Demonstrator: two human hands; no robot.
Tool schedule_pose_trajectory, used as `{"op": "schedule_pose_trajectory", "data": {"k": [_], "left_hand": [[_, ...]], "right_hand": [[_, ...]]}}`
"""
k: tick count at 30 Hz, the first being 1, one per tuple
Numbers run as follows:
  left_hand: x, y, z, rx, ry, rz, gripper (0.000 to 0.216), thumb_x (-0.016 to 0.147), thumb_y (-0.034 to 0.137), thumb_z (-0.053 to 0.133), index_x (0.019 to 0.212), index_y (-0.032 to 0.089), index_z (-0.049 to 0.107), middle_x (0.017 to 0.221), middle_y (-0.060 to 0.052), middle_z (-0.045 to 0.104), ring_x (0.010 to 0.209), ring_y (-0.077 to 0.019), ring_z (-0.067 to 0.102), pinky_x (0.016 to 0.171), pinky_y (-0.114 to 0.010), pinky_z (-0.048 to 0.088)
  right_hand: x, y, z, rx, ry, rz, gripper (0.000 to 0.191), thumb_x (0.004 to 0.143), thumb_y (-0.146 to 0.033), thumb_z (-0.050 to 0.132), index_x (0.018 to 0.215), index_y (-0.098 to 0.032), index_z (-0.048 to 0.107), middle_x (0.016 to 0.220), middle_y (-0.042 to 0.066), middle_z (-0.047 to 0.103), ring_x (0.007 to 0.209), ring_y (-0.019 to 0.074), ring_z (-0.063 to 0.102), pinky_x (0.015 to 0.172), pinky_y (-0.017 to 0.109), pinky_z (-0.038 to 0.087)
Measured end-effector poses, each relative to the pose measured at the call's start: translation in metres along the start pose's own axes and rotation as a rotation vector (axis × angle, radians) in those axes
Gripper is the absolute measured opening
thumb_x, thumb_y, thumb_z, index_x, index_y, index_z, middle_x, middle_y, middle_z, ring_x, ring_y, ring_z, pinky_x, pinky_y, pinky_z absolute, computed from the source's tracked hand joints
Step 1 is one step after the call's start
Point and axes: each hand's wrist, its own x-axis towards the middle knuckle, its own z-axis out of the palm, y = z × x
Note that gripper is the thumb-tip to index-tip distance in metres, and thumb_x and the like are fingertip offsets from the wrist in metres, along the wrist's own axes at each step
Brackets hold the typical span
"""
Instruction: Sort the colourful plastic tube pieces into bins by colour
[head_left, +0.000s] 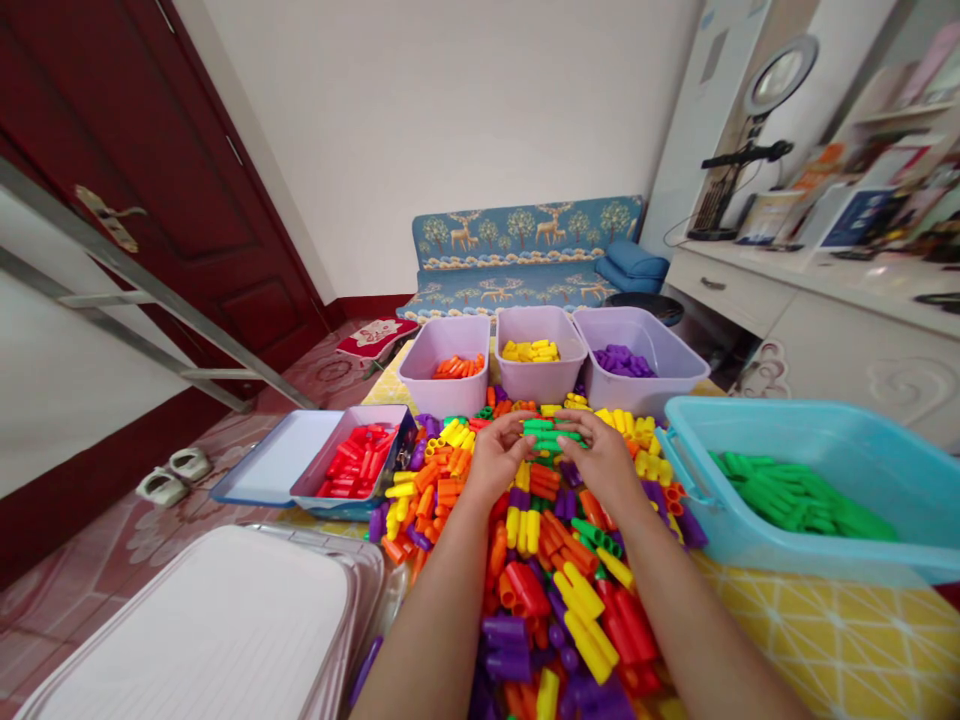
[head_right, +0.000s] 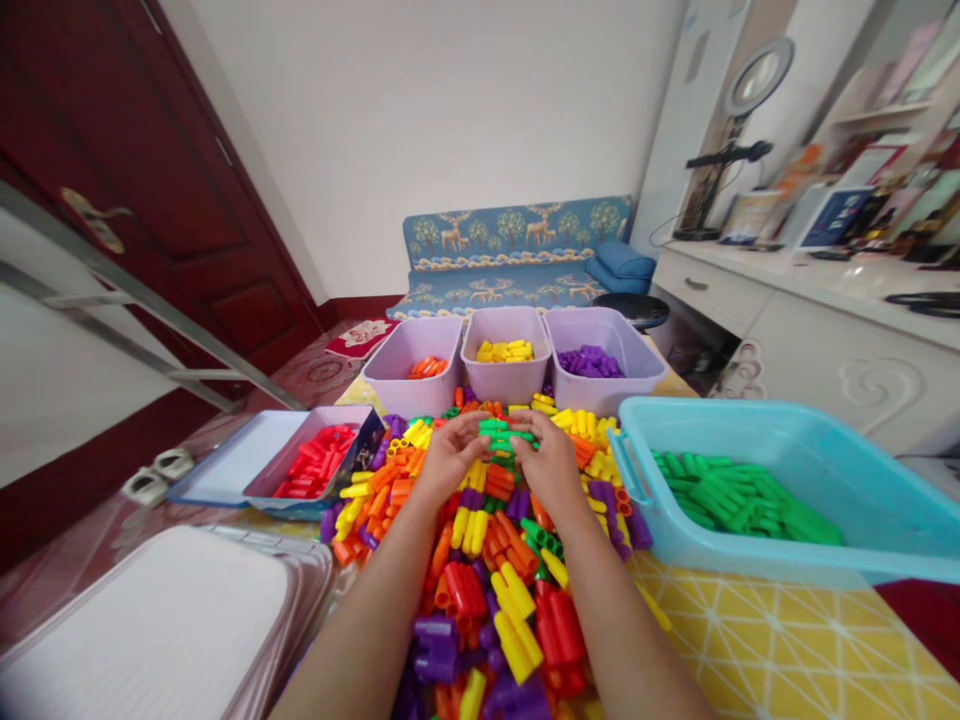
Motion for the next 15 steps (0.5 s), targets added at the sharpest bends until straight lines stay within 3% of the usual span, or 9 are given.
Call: {"op": "schedule_pose_trajectory", "data": {"k": [5, 10, 15], "left_hand": [[0.002, 0.001, -0.004, 0.022, 0.073, 0.008, 0.054, 0.067, 0.044, 0.075, 0.111, 0.015, 0.061, 0.091, -0.008, 0.070, 0.062, -0.0110, 0.063, 0.056, -0.022, 0.054], [0.001, 0.000, -0.001, 0.013, 0.052, 0.006, 0.056, 0.069, 0.041, 0.075, 0.115, 0.017, 0.054, 0.090, -0.006, 0.071, 0.065, -0.0122, 0.065, 0.056, -0.021, 0.051], [0.001, 0.000, 0.000, 0.024, 0.115, 0.024, 0.043, 0.065, 0.042, 0.078, 0.091, 0.015, 0.058, 0.087, -0.005, 0.070, 0.069, -0.0122, 0.065, 0.062, -0.023, 0.052]], "right_hand": [[0.002, -0.003, -0.009, 0.198, 0.099, 0.128, 0.033, 0.069, -0.034, 0.066, 0.096, -0.016, 0.066, 0.097, 0.007, 0.067, 0.081, 0.0193, 0.064, 0.064, 0.032, 0.057], [-0.004, -0.019, -0.001, 0.264, -0.027, 0.201, 0.046, 0.068, -0.040, 0.071, 0.107, -0.017, 0.064, 0.100, 0.006, 0.067, 0.077, 0.0163, 0.064, 0.051, 0.022, 0.050], [-0.011, -0.022, 0.014, 0.322, -0.107, 0.229, 0.047, 0.064, -0.035, 0.075, 0.106, -0.018, 0.062, 0.100, 0.005, 0.066, 0.080, 0.0184, 0.066, 0.058, 0.027, 0.056]]}}
